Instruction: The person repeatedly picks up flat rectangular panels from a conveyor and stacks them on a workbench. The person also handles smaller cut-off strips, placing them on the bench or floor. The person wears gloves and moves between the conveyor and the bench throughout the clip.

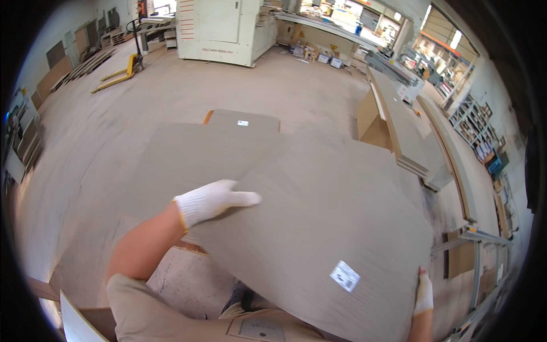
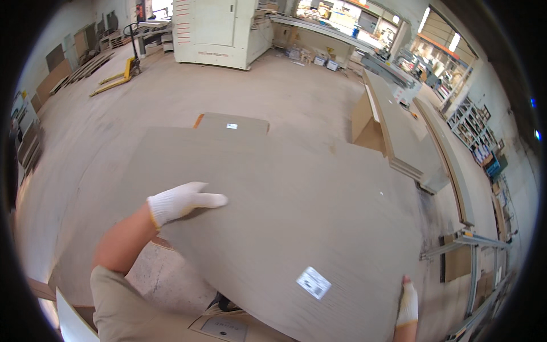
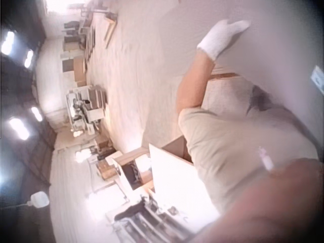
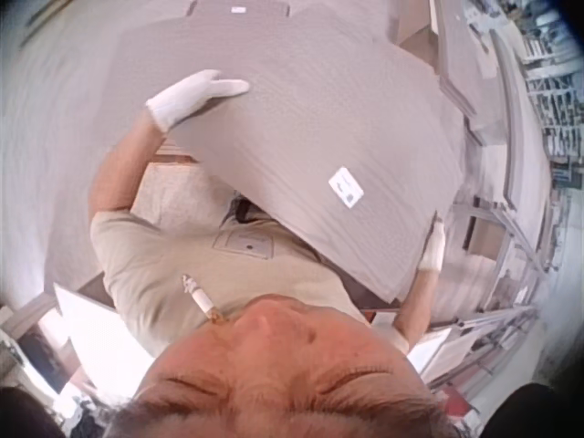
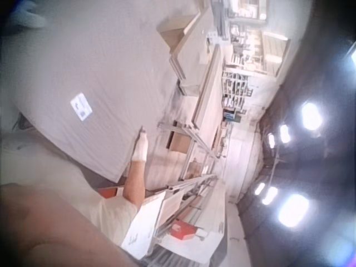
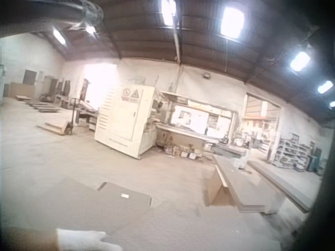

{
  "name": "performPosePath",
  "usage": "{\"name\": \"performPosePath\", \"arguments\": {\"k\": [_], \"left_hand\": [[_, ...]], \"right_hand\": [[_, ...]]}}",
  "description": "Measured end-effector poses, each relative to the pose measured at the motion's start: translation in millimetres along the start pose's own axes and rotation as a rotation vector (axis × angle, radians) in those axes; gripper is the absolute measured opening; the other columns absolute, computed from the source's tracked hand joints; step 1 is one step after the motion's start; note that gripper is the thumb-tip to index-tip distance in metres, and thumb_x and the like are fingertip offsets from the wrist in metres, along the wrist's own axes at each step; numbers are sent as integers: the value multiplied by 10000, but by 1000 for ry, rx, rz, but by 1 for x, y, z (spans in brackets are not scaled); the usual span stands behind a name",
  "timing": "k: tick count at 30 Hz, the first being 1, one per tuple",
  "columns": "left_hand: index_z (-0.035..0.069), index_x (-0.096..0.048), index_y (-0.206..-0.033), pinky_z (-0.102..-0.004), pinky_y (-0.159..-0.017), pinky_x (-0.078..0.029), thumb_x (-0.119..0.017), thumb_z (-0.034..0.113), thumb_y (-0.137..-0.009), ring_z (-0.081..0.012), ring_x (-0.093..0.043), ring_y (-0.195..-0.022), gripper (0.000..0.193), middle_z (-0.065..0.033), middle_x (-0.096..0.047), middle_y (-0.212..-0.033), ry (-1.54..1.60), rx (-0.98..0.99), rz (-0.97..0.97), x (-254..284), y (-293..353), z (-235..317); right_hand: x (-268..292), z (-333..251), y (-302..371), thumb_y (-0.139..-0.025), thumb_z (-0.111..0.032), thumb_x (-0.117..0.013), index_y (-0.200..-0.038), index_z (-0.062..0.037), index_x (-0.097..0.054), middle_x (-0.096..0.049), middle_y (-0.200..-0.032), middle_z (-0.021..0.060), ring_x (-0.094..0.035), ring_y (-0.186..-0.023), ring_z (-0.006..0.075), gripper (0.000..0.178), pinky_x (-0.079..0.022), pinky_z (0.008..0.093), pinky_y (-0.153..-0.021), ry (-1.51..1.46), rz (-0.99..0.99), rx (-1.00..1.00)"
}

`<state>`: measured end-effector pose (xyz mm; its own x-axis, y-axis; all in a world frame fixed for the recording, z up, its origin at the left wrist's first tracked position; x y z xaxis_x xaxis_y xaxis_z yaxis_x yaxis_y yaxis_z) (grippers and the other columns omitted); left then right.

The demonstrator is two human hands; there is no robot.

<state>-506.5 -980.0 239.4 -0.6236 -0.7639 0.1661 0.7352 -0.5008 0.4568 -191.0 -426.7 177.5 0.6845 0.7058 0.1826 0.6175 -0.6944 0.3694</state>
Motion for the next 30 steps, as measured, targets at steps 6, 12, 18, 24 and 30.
{"name": "performPosePath", "arguments": {"k": [6, 12, 18, 24, 30], "left_hand": [[-54, -685, -1276, -341, -853, -568, -767, 363, -951, -188, -705, -947, 535, -109, -741, -1120, 236, 182, 436, 124, 87, -93], [-20, -719, -1206, -380, -785, -589, -747, 336, -956, -214, -730, -866, 436, -108, -765, -1065, 427, 196, 567, 195, 133, -154], [-25, -726, -1204, -403, -836, -580, -722, 351, -965, -243, -724, -932, 446, -151, -756, -1122, 506, 266, 584, 227, 120, -180], [-13, -723, -1227, -394, -878, -567, -733, 372, -964, -232, -712, -982, 466, -143, -749, -1158, 482, 285, 594, 240, 110, -172], [-13, -664, -1355, -381, -1039, -507, -652, 503, -1033, -220, -644, -1195, 609, -123, -681, -1356, 266, 210, 685, 316, 127, -261]], "right_hand": [[-214, -55, -66, -1004, -522, -650, -1298, 44, -679, -698, -1233, 107, -635, -1128, 204, 639, -508, 355, -979, 378, -233, 3], [-368, -69, -65, -983, -543, -668, -1339, 61, -652, -693, -1234, 148, -636, -1100, 219, 701, -507, 340, -965, 407, -478, -102], [-436, -110, -35, -990, -550, -640, -1404, 71, -602, -669, -1332, 192, -627, -1193, 264, 748, -487, 355, -1032, 560, -479, -65], [-445, -104, -64, -1010, -563, -559, -1415, 19, -619, -650, -1428, 213, -633, -1259, 361, 712, -470, 410, -1067, 687, -507, 140], [-456, -138, -36, -1053, -554, -461, -1425, -24, -601, -596, -1466, 270, -579, -1301, 470, 662, -447, 445, -1119, 1360, -653, 423]]}}
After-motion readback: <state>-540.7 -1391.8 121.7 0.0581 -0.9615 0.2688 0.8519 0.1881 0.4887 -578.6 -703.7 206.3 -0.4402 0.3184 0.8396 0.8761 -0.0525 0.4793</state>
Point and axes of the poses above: each hand's wrist, its own y-axis away from the middle knuckle, its own x-axis out of the back of the hand, z = x × y, the point moved 6 cm from there along -y, towards the middle knuckle
